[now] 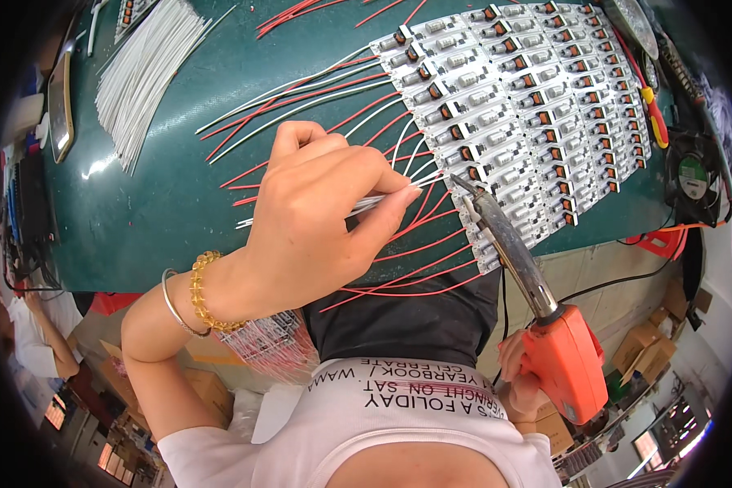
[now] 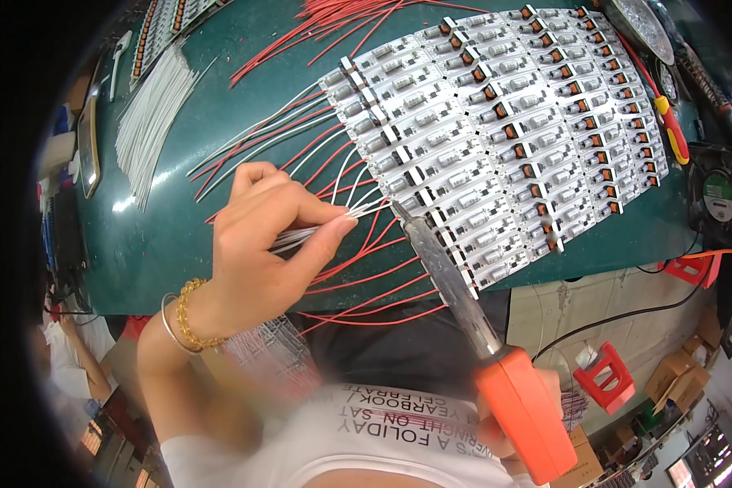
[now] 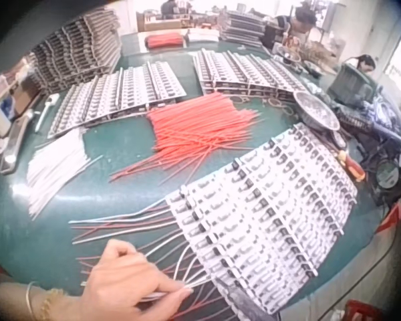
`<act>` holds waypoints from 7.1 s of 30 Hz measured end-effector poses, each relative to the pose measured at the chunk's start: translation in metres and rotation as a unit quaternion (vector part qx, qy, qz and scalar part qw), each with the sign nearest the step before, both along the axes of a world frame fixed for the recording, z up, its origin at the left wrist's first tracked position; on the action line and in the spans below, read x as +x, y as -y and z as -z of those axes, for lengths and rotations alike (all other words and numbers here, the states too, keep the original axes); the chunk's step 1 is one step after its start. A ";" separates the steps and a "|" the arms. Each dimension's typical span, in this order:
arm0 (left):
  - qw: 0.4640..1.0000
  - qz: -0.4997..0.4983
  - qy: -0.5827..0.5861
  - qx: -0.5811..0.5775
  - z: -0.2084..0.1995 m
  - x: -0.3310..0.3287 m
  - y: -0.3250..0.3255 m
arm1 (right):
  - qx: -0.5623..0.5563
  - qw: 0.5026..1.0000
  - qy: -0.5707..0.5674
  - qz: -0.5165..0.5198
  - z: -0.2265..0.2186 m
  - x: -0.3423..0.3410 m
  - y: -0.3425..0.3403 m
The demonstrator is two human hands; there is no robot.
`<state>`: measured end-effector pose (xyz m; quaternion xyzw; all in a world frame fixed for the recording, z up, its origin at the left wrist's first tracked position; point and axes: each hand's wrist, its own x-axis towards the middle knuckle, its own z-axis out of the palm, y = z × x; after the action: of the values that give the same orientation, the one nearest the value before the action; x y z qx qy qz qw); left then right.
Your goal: The person uses a soldering iron to attach red and white wires to a grid of electronic components on a circuit board. They repeatedly pick up individual wires, position them on the board, and apply the soldering iron to secure the connections.
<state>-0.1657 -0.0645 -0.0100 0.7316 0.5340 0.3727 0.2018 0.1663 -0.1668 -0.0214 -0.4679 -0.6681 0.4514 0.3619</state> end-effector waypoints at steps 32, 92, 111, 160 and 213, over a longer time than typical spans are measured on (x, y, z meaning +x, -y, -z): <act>1.000 0.002 0.003 -0.004 -0.001 -0.002 -0.002 | 0.111 0.950 -0.289 -0.039 0.038 0.007 0.005; 0.985 -0.148 0.069 -0.058 -0.033 -0.023 0.041 | -0.124 0.978 -0.122 0.113 -0.020 -0.017 0.012; 0.986 -0.157 -0.035 0.054 0.015 0.045 0.052 | -0.040 0.984 0.174 0.000 -0.026 0.012 0.025; 0.991 -0.118 -0.035 0.047 0.012 0.063 0.045 | -0.112 0.978 0.174 0.023 -0.032 0.022 0.036; 0.869 -0.275 -0.411 -0.006 0.012 -0.146 -0.025 | -0.062 0.969 -0.206 0.119 0.039 0.032 0.008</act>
<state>-0.3121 -0.0394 -0.0225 0.6409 0.7505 0.0752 -0.1427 0.1982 -0.1745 -0.0600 -0.4627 -0.4890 0.5324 0.5132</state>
